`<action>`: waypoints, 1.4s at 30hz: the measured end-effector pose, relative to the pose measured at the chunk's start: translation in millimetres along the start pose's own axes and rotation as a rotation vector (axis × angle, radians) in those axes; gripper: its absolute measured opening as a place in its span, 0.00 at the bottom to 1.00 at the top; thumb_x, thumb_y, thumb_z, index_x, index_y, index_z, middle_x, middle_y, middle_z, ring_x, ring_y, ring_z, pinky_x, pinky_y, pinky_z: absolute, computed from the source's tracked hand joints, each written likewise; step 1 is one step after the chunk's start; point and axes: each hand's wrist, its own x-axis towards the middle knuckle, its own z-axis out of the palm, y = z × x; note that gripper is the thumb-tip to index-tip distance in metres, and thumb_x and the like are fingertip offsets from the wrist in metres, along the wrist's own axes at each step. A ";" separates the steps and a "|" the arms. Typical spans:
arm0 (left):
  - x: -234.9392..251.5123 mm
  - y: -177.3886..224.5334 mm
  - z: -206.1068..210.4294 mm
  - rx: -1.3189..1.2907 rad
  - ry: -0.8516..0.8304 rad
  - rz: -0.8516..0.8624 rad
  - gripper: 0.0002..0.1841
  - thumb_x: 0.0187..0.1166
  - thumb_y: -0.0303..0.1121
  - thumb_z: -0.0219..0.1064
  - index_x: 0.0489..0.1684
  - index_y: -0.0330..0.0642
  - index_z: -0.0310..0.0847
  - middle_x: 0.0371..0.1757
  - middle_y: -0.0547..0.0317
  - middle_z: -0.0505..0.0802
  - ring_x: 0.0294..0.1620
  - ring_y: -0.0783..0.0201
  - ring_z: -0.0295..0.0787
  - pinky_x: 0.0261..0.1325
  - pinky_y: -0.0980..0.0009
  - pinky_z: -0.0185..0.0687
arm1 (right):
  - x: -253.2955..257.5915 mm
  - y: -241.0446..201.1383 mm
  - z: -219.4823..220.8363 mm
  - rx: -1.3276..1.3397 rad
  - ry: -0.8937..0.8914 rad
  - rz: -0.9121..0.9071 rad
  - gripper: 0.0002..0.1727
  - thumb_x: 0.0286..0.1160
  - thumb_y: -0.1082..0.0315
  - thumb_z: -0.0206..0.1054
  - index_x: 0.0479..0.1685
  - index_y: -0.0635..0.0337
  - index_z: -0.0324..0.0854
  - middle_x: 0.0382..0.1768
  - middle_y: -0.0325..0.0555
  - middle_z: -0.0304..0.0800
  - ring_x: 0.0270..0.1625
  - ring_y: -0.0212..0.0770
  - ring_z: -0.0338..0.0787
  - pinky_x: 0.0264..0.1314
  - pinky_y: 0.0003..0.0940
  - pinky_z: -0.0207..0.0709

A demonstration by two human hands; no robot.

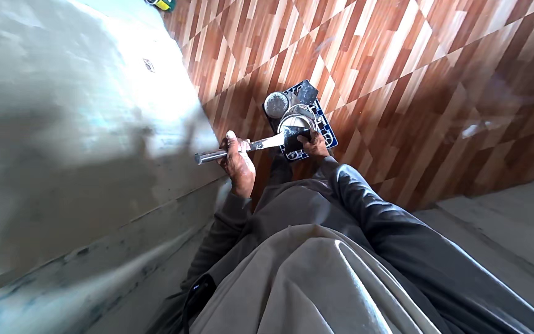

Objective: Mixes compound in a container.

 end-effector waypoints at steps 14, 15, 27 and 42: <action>-7.9 -10.0 -9.7 -0.041 -0.100 0.023 0.14 0.88 0.36 0.60 0.26 0.48 0.80 0.17 0.66 0.82 0.22 0.67 0.82 0.42 0.64 0.87 | 21.3 3.5 -32.0 -0.051 0.002 -0.120 0.18 0.78 0.65 0.68 0.60 0.69 0.85 0.56 0.64 0.91 0.63 0.58 0.89 0.73 0.58 0.76; -8.3 -12.3 -11.9 -0.043 -0.140 0.039 0.14 0.88 0.35 0.60 0.26 0.48 0.80 0.17 0.66 0.82 0.22 0.66 0.83 0.42 0.65 0.87 | 19.3 -0.5 -36.1 -0.043 -0.006 -0.141 0.17 0.78 0.66 0.67 0.60 0.69 0.85 0.55 0.64 0.91 0.63 0.57 0.89 0.73 0.57 0.76; -7.2 -21.3 -20.3 -0.034 -0.252 0.055 0.11 0.86 0.36 0.62 0.28 0.51 0.80 0.21 0.67 0.84 0.28 0.66 0.84 0.49 0.62 0.86 | -1.6 -80.2 -63.5 0.040 -0.140 -0.411 0.14 0.82 0.60 0.67 0.51 0.62 0.87 0.43 0.48 0.93 0.49 0.37 0.91 0.61 0.41 0.82; -12.1 -14.0 -23.2 -0.133 -0.299 0.051 0.12 0.84 0.32 0.59 0.25 0.51 0.79 0.17 0.69 0.80 0.23 0.68 0.81 0.48 0.63 0.85 | 48.1 2.1 -22.1 -0.083 -0.185 -0.204 0.19 0.85 0.59 0.64 0.60 0.68 0.84 0.57 0.64 0.89 0.65 0.57 0.87 0.74 0.58 0.74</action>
